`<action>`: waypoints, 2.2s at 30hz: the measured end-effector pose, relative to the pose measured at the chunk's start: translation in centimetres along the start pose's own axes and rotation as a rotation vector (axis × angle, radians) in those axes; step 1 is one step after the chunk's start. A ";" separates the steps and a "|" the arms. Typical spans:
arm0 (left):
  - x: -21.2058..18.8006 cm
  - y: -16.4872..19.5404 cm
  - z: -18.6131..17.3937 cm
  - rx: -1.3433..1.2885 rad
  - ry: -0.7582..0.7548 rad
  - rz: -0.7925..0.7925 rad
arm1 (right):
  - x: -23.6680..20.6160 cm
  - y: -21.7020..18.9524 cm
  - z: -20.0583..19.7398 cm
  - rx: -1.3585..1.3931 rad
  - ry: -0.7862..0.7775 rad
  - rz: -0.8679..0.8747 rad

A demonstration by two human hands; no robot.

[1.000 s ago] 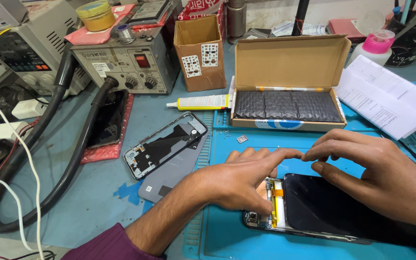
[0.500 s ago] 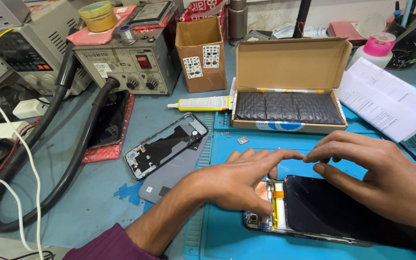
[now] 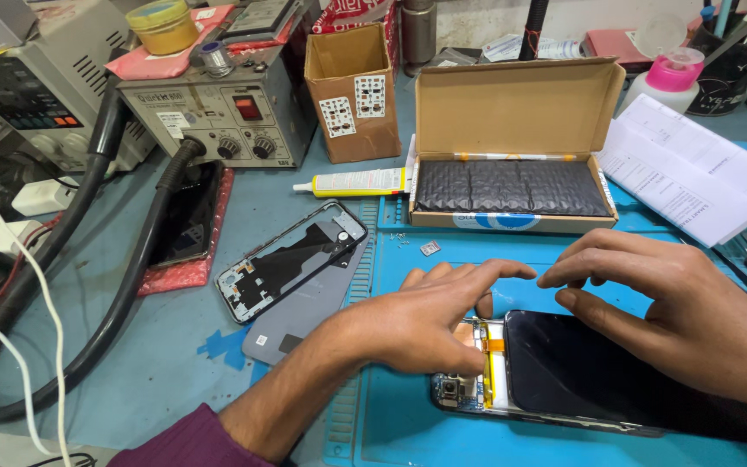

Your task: The person works on a disassembled smartphone at a repair bench, holding its exposed battery and flex cables while connecting a white cable to the phone's charging port, then aligns the screen assembly over the phone body and presses it into place by hand.

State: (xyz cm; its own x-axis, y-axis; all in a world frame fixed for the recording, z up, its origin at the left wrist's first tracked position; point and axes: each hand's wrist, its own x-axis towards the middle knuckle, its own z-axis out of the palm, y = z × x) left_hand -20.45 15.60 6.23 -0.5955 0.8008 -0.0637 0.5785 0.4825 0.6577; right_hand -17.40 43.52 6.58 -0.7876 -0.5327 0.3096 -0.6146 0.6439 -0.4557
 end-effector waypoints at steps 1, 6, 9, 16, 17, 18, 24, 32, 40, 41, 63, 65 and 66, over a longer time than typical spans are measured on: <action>0.0 0.1 0.1 0.004 0.005 -0.014 | 0.1 0.0 0.0 0.004 -0.001 -0.018; 0.3 0.5 0.4 0.018 0.030 -0.041 | 0.1 -0.1 0.0 -0.004 -0.012 0.026; 0.4 0.5 0.3 0.020 0.020 -0.046 | 0.1 -0.1 0.1 -0.004 -0.011 0.041; 0.2 0.5 0.2 0.030 0.003 -0.020 | 0.1 0.1 0.1 -0.014 -0.013 0.023; 0.2 0.5 0.2 0.032 0.003 -0.017 | 0.0 0.1 0.1 -0.020 -0.013 0.015; 0.2 0.5 0.3 0.041 0.001 -0.014 | 0.0 0.1 0.1 -0.019 -0.017 0.028; 0.1 0.3 0.3 0.048 -0.002 0.008 | 0.0 0.3 0.1 -0.024 -0.014 0.033; -0.8 -0.8 -1.1 -0.064 -0.076 0.089 | -0.2 0.8 0.4 -0.053 0.030 0.014; -1.1 -1.6 -1.7 -0.142 -0.136 0.137 | -0.3 0.9 0.3 -0.043 0.035 -0.025; -1.1 -1.7 -1.7 -0.141 -0.141 0.146 | -0.3 0.8 0.3 -0.045 0.041 -0.039; -1.8 -1.0 -1.9 -0.067 -0.164 0.191 | -0.3 0.7 0.3 -0.045 0.001 0.053; -1.8 -1.1 -1.9 -0.063 -0.163 0.203 | -0.3 0.6 0.4 -0.026 0.001 0.075; -1.8 -1.2 -1.9 -0.067 -0.162 0.214 | -0.3 0.6 0.4 -0.021 -0.002 0.105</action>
State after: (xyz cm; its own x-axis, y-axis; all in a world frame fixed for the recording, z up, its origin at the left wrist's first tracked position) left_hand -21.08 12.91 6.96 -0.3632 0.9311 -0.0337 0.6401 0.2756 0.7171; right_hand -17.55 43.83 5.85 -0.8475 -0.4632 0.2591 -0.5297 0.7076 -0.4676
